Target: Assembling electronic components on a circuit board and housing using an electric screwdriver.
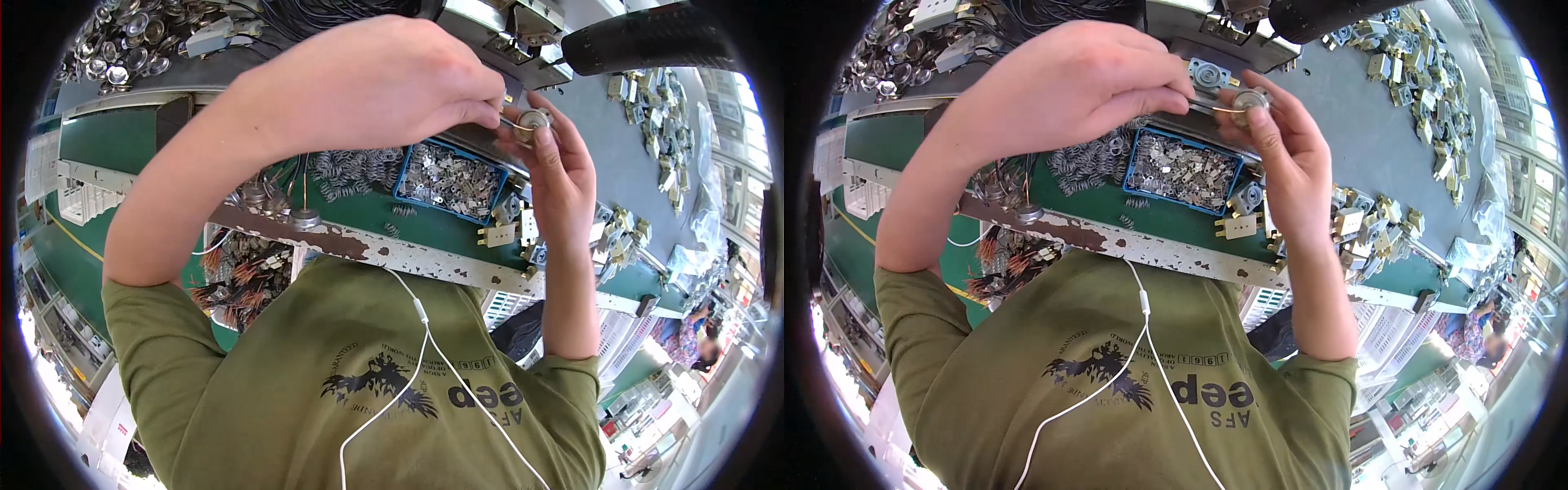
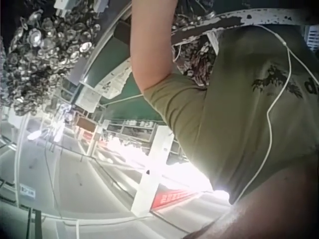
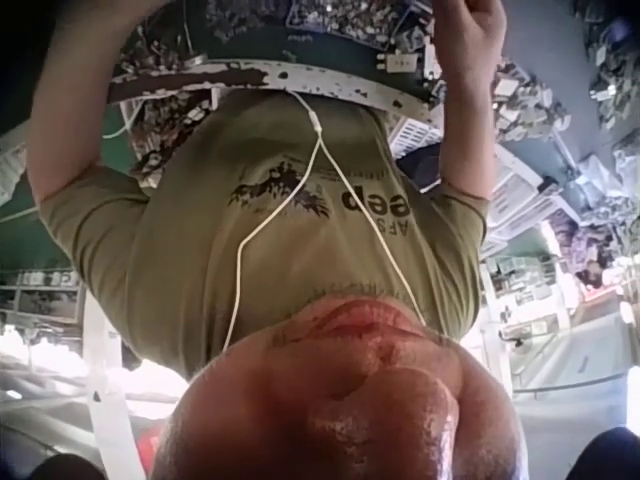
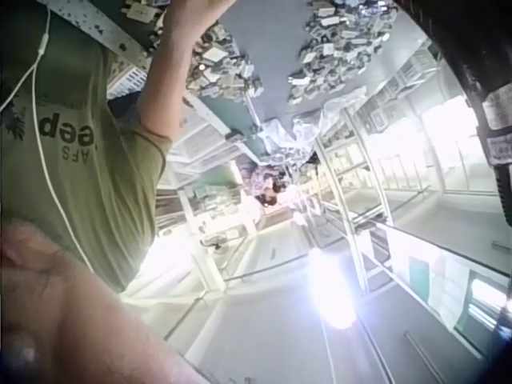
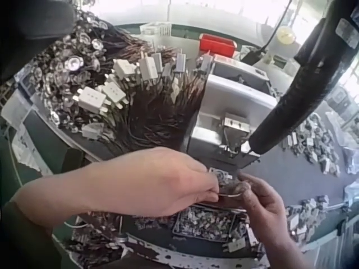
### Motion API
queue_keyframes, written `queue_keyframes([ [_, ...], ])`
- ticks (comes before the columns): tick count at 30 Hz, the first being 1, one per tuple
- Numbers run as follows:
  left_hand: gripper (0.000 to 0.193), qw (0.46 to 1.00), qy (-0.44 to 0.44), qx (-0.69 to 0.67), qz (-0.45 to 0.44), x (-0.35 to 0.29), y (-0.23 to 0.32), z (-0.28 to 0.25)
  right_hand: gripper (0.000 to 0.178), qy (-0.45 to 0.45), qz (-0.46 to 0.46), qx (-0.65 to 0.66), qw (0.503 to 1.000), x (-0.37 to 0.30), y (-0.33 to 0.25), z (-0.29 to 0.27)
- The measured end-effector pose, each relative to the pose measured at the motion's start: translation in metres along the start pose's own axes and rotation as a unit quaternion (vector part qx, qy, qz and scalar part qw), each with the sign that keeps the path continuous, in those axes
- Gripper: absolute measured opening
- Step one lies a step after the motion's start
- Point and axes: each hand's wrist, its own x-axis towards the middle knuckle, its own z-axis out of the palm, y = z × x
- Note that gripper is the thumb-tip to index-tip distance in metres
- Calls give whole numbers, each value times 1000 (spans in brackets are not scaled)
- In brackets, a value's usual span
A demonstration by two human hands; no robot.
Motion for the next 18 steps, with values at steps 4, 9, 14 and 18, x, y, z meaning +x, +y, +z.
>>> queue_keyframes([
  [4,15,997,6,-78,8,-1,-5,39,35,37,-154,242,957,-14,7,25],
  [9,19,987,74,117,79,-2,-7,20,32,20,-69,132,989,-6,-23,6],
  [14,13,976,60,191,83,-12,-2,16,30,-127,50,-152,979,5,-44,8],
  [18,11,977,88,179,75,-13,-2,19,36,-43,-17,-98,994,-16,-33,15],
])
